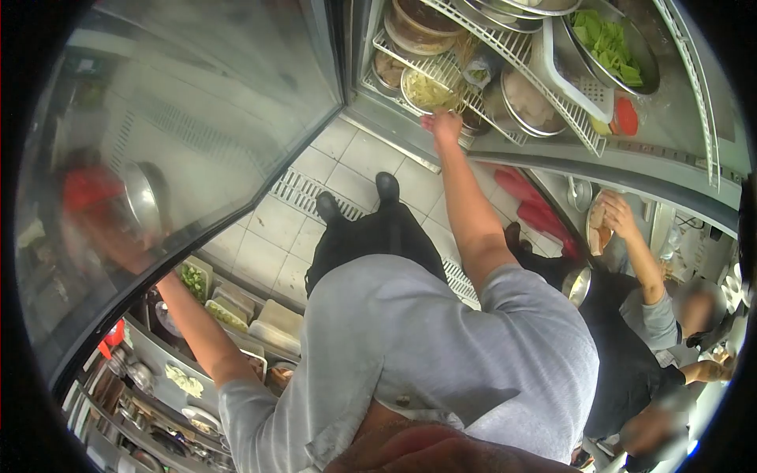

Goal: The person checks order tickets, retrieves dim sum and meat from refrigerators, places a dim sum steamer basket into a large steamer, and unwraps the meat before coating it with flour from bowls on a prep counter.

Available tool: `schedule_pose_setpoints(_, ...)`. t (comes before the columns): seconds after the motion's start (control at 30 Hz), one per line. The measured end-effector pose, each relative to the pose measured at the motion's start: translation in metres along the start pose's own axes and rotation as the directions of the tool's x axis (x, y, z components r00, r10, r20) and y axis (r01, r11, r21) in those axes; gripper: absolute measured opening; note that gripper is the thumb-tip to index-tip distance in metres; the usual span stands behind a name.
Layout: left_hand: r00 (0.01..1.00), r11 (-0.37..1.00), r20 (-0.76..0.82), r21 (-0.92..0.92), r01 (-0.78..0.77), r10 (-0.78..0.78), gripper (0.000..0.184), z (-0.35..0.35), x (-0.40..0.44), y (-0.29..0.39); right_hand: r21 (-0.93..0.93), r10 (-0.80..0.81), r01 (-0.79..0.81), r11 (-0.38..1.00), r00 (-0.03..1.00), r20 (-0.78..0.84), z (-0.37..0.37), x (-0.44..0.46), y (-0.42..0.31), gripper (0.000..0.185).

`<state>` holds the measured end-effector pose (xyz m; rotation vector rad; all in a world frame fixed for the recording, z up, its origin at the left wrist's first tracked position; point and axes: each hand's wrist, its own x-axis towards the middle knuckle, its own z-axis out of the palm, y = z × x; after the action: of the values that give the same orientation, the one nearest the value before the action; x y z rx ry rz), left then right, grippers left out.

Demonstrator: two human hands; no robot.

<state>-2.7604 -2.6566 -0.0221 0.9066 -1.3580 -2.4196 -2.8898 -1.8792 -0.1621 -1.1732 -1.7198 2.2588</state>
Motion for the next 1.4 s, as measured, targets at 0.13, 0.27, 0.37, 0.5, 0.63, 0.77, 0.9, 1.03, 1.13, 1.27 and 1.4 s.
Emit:
schedule_pose_setpoints(0.13,1.0,1.0,-0.013,-0.012,-0.016,0.016,0.035,0.001,-0.004,0.004,0.031,0.001,-0.003,1.0,0.997,0.072,0.035,0.036,0.002,0.029)
schedule_pose_setpoints(0.27,0.999,1.0,-0.025,-0.008,-0.026,0.026,0.035,0.008,-0.014,0.006,0.062,0.013,-0.018,0.998,0.997,0.08,0.073,0.076,0.012,0.027)
schedule_pose_setpoints(0.37,0.999,1.0,-0.044,-0.007,-0.023,0.023,0.035,0.003,-0.017,0.004,0.071,0.035,-0.034,0.997,0.999,-0.007,0.086,0.082,0.023,0.031)
schedule_pose_setpoints(0.5,0.998,1.0,-0.058,0.001,-0.017,0.017,0.035,0.0,-0.019,0.0,-0.027,0.065,-0.061,0.998,0.987,0.15,0.073,0.042,0.007,0.044)
schedule_pose_setpoints(0.63,0.998,1.0,-0.068,0.007,-0.01,0.011,0.035,-0.002,-0.017,-0.002,-0.152,-0.018,0.059,0.987,0.967,0.255,0.045,0.022,0.017,0.034)
schedule_pose_setpoints(0.77,0.998,1.0,-0.068,0.006,-0.006,0.007,0.036,0.002,-0.013,-0.005,-0.156,0.019,-0.01,0.988,0.999,0.051,-0.003,0.019,0.032,0.036)
schedule_pose_setpoints(0.9,0.997,1.0,-0.073,0.003,-0.019,0.019,0.036,0.004,-0.015,-0.004,0.12,0.165,-0.141,0.983,0.962,-0.218,-0.065,0.031,0.032,0.038)
schedule_pose_setpoints(1.03,0.996,0.999,-0.082,-0.006,-0.033,0.032,0.036,0.005,-0.022,-0.007,0.177,0.298,-0.253,0.951,0.901,-0.314,-0.1,0.06,0.023,0.034)
schedule_pose_setpoints(1.13,0.995,0.999,-0.088,-0.008,-0.047,0.046,0.036,0.007,-0.024,-0.006,0.083,0.312,-0.301,0.95,0.911,-0.271,-0.117,0.08,0.027,0.023)
schedule_pose_setpoints(1.27,0.994,0.998,-0.095,-0.01,-0.059,0.057,0.036,0.008,-0.028,-0.005,0.224,0.202,-0.139,0.965,0.936,-0.289,-0.117,0.088,0.019,0.014)
schedule_pose_setpoints(1.4,0.991,0.997,-0.11,-0.012,-0.073,0.071,0.037,0.012,-0.031,-0.003,0.283,0.058,0.054,0.958,0.926,-0.372,-0.102,0.069,-0.006,0.017)
